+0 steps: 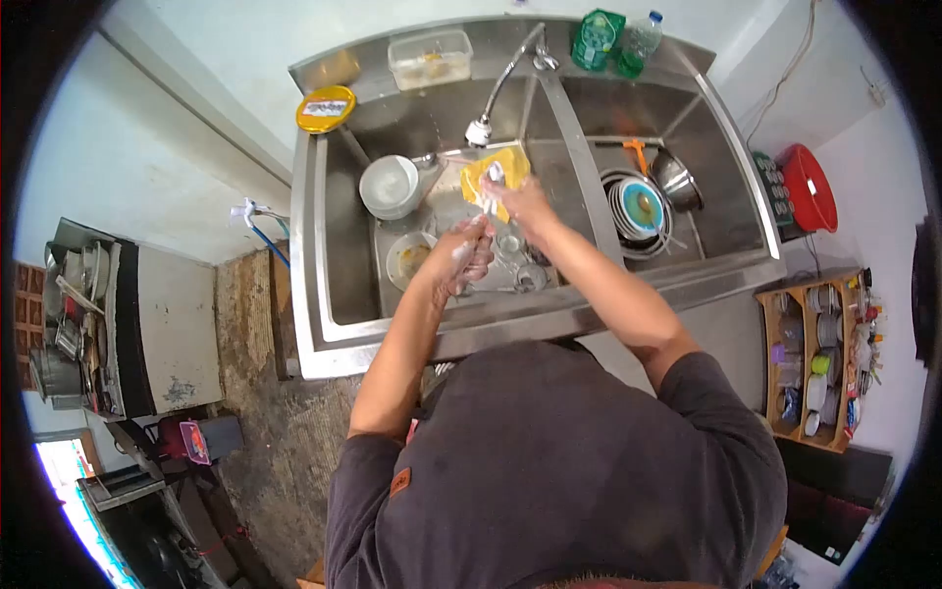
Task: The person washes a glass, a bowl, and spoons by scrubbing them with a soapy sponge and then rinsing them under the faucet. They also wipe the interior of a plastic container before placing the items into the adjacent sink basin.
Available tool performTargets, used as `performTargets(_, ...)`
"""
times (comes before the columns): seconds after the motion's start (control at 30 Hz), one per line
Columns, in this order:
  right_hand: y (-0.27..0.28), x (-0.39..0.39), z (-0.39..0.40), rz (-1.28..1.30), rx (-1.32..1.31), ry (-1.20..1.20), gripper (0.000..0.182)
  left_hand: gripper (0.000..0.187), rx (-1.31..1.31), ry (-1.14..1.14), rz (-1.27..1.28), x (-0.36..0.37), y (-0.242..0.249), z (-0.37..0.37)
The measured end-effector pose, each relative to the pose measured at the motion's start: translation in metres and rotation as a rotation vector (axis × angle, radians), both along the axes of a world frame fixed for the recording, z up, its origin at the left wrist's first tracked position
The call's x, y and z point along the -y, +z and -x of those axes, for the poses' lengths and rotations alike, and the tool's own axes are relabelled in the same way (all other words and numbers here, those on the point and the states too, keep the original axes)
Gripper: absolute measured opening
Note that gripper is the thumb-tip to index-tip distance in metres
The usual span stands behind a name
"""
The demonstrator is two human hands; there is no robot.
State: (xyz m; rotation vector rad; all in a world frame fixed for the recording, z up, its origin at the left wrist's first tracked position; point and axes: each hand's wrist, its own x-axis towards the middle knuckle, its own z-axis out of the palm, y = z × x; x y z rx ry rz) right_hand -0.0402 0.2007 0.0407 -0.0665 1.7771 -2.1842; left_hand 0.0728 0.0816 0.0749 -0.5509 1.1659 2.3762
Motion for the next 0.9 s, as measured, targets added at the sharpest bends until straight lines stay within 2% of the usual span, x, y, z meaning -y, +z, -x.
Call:
performTargets(0.03, -0.004, -0.004, 0.008, -0.147, -0.046, 0.054, 0.029, 0.025, 0.019, 0.014, 0.052, -0.003, -0.002, -0.001)
performTargets(0.07, -0.005, -0.005, 0.012, -0.153, -0.021, 0.047, 0.029, 0.024, 0.015, -0.013, 0.042, -0.003, -0.006, -0.001)
performTargets(0.13, -0.007, -0.007, 0.014, -0.415, -0.361, -0.076, 0.037, 0.023, 0.016, -0.044, 0.011, -0.001, -0.01, 0.0)
performTargets(0.17, -0.018, -0.01, 0.012, -0.415, -0.348, -0.081, 0.037, 0.023, -0.02, -0.064, -0.011, 0.002, -0.01, 0.003)
performTargets(0.23, -0.038, -0.014, 0.006, -0.602, -0.401, -0.082, 0.037, 0.023, 0.008, -0.054, -0.033, 0.003, -0.019, 0.005)
performTargets(0.3, -0.036, -0.03, 0.011, -0.539, -0.368, -0.084, 0.035, 0.024, 0.086, -0.092, -0.004, 0.001, -0.03, 0.004)
performTargets(0.33, -0.035, -0.04, 0.019, -0.673, -0.445, -0.123, 0.036, 0.024, 0.098, -0.097, -0.007, -0.002, -0.035, 0.005)
performTargets(0.37, -0.034, -0.052, 0.024, -0.809, -0.518, -0.163, 0.036, 0.023, 0.121, -0.178, 0.095, -0.005, -0.041, 0.005)
performTargets(0.4, -0.029, -0.06, 0.028, -0.853, -0.486, -0.271, 0.035, 0.023, 0.139, -0.26, 0.198, -0.008, -0.048, 0.008)
performTargets(0.43, -0.024, -0.07, 0.03, -0.855, -0.475, -0.273, 0.035, 0.023, 0.148, -0.268, 0.198, -0.009, -0.057, 0.014)
performTargets(0.5, -0.01, -0.089, 0.018, -0.852, -0.502, -0.234, 0.035, 0.026, -0.176, -0.802, 0.825, -0.013, -0.082, 0.027)
performTargets(0.57, -0.001, -0.102, 0.001, -0.905, -0.522, -0.211, 0.036, 0.028, -0.115, -0.912, 0.88, -0.024, -0.102, 0.044)
performTargets(0.6, 0.005, -0.109, -0.009, -0.847, -0.546, -0.131, 0.037, 0.03, -0.055, -1.011, 0.936, -0.032, -0.115, 0.051)
performTargets(0.67, 0.001, -0.122, -0.012, -0.782, -0.565, -0.055, 0.039, 0.031, -0.012, -1.05, 0.923, -0.043, -0.154, 0.062)
performTargets(0.7, -0.005, -0.128, -0.011, -0.771, -0.589, -0.057, 0.04, 0.033, 0.027, -1.079, 0.912, -0.049, -0.155, 0.067)
performTargets(0.73, -0.013, -0.132, -0.011, -0.76, -0.613, -0.059, 0.042, 0.035, 0.026, -1.2, 0.924, -0.055, -0.156, 0.074)
performTargets(0.83, -0.013, -0.132, -0.011, -0.843, -0.677, -0.089, 0.04, 0.036, 0.09, -1.262, 0.911, -0.068, -0.184, 0.082)
performTargets(0.9, -0.021, -0.133, -0.005, -0.814, -0.7, -0.101, 0.042, 0.042, 0.101, -1.28, 0.858, -0.073, -0.155, 0.087)
